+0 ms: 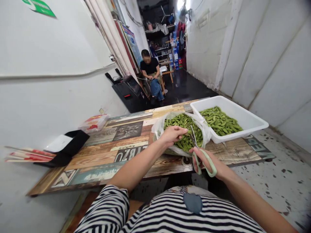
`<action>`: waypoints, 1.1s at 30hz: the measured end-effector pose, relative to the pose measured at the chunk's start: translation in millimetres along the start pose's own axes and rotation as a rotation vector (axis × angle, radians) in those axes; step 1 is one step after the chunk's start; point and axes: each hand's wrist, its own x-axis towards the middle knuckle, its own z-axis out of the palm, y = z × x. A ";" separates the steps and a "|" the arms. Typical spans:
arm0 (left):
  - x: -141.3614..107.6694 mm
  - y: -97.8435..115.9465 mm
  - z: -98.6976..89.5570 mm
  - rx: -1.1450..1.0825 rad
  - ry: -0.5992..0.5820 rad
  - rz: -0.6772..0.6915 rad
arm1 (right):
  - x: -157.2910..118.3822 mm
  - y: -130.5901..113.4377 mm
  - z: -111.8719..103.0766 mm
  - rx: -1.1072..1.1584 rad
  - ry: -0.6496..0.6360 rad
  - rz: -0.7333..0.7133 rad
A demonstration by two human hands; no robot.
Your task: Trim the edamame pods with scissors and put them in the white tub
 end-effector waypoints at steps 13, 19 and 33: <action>4.2 6.9 -5.5 0.006 0.022 -0.036 | 8.7 6.6 3.0 0.177 0.085 0.130; 16.5 28.0 -31.7 0.372 0.017 0.081 | 3.6 15.0 -7.4 0.276 -0.015 0.046; 12.4 21.5 -27.9 0.983 -0.171 0.286 | 0.7 13.9 -6.1 0.021 -0.050 0.015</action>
